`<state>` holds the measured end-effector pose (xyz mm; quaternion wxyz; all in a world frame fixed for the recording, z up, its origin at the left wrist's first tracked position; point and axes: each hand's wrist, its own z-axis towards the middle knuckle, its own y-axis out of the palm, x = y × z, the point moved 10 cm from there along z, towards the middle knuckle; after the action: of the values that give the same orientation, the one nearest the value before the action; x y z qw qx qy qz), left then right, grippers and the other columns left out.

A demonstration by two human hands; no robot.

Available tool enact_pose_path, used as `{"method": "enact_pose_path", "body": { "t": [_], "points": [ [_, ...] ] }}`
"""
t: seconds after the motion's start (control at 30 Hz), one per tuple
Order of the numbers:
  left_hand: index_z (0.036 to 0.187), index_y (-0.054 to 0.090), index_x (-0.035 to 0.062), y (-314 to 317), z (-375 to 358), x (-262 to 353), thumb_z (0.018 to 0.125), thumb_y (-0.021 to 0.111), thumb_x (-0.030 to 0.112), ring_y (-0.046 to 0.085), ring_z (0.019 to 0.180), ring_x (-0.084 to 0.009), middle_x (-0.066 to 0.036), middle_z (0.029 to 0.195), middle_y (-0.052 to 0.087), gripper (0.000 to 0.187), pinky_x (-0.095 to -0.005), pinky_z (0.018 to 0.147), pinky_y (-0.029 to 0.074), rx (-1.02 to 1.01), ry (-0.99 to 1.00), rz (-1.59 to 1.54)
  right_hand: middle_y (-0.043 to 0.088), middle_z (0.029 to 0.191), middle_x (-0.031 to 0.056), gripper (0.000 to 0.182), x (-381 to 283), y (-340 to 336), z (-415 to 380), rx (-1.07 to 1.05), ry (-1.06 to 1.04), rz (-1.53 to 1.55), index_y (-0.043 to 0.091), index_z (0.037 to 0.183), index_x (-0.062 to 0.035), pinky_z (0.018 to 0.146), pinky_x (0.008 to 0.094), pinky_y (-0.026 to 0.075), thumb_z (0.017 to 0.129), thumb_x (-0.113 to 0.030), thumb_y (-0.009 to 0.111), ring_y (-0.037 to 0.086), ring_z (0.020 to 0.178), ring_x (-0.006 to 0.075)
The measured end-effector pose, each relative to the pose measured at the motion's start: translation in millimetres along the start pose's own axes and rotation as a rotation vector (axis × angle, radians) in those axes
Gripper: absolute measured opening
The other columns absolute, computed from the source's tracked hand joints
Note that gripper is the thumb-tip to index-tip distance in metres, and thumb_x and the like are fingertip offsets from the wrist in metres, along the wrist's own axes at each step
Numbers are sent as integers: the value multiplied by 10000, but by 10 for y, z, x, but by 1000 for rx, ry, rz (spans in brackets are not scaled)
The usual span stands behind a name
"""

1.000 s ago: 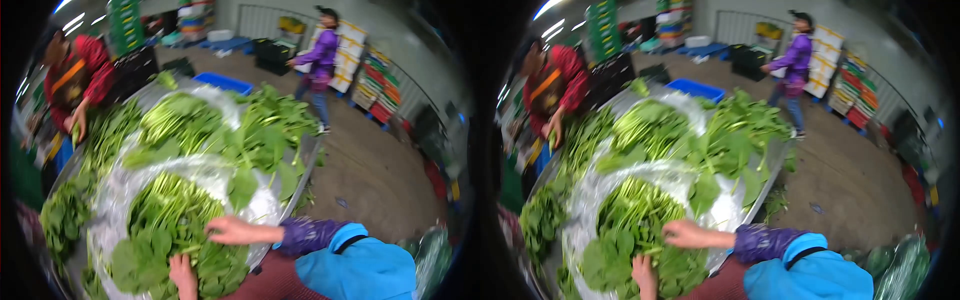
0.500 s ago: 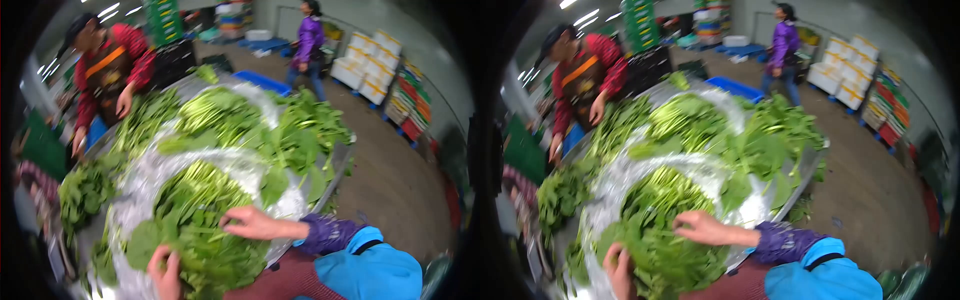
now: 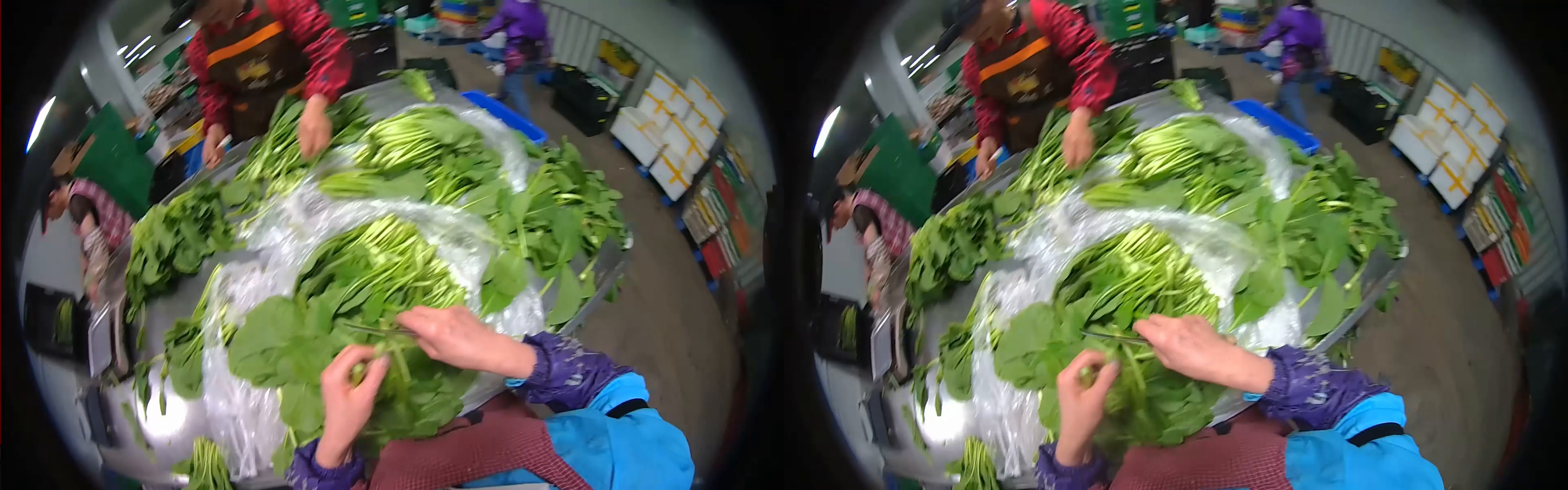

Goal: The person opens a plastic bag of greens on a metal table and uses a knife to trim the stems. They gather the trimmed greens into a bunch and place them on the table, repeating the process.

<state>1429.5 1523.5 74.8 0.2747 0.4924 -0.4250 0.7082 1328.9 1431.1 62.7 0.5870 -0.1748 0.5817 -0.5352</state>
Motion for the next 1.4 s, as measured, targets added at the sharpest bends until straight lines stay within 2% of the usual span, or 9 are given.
{"method": "enact_pose_path", "body": {
  "t": [0.17, 0.37, 0.53, 0.73, 0.87, 0.93, 1.13, 1.23, 1.4],
  "points": [
    [802, 585, -28, 24, -13, -99, 793, 620, 42, 454, 634, -91, -29, 740, 520, 78, -222, 566, 355, -40, -77, -170, 645, 860, 144, 326, 109, 124, -26, -89, 96, 665, 530, 1101, -6, 675, 351, 499, 866, -228, 571, 633, 738, 248],
    [877, 492, 109, -388, -34, -86, 883, 578, 273, 463, 704, -92, -35, 908, 526, 185, -166, 470, 368, 106, -131, -878, 594, 786, 13, 321, 35, 620, -117, -345, 264, 1128, 545, 1099, -37, 481, 228, 403, 911, -297, 542, 489, 533, 60],
    [1238, 482, 97, -1275, -178, -227, 939, 478, 229, 445, 1200, -240, -40, 1269, 507, 327, -401, 989, 355, 145, 111, -958, 625, 726, 27, 276, 284, 616, -226, -280, 415, 951, 578, 1030, -21, 599, 300, 458, 907, -264, 534, 564, 625, 126],
    [1244, 399, 50, -1622, -368, -283, 968, 430, 237, 363, 646, -76, -3, 782, 421, 334, -247, 654, 406, 601, 35, -987, 598, 929, 215, 386, 79, 1170, -225, -333, 104, 353, 480, 1108, 79, 675, 391, 524, 842, -191, 551, 612, 770, 298],
    [1200, 443, 46, -1635, -415, -110, 941, 503, 235, 331, 543, -46, 38, 657, 370, 327, -178, 480, 261, 523, 147, -749, 536, 951, 201, 454, -511, 1585, -666, -534, -110, 282, 443, 1159, 68, 612, 407, 528, 795, -171, 572, 610, 773, 334],
    [886, 622, -20, -1566, -592, -293, 805, 583, 34, 541, 737, -155, -20, 754, 569, 104, -280, 714, 440, 594, -300, -254, 488, 928, 190, 451, -593, 1646, -696, -549, -179, 311, 445, 1119, 63, 549, 387, 505, 752, -149, 599, 595, 687, 327],
    [1035, 635, 85, -466, -376, -557, 793, 626, 132, 602, 638, -212, -87, 845, 643, 247, -318, 564, 462, 26, 175, 358, 470, 1115, 105, 400, -703, 1348, -818, -712, -278, 333, 457, 1180, -75, 642, 397, 496, 820, -197, 583, 581, 784, 312],
    [993, 639, 141, -98, -746, -1240, 774, 658, 227, 605, 733, -307, -113, 818, 611, 237, -411, 626, 482, -300, -171, 723, 541, 1109, 89, 334, -631, 1050, -674, -517, -234, 471, 540, 1108, -84, 669, 361, 513, 807, -213, 610, 604, 856, 281],
    [967, 643, 140, -193, -1011, -1289, 768, 657, 228, 588, 721, -329, -119, 796, 591, 217, -417, 619, 472, -251, -209, 717, 616, 812, 101, 206, -144, 835, -286, -146, -62, 288, 607, 951, -51, 632, 349, 517, 810, -201, 594, 621, 715, 276]
  ]
}}
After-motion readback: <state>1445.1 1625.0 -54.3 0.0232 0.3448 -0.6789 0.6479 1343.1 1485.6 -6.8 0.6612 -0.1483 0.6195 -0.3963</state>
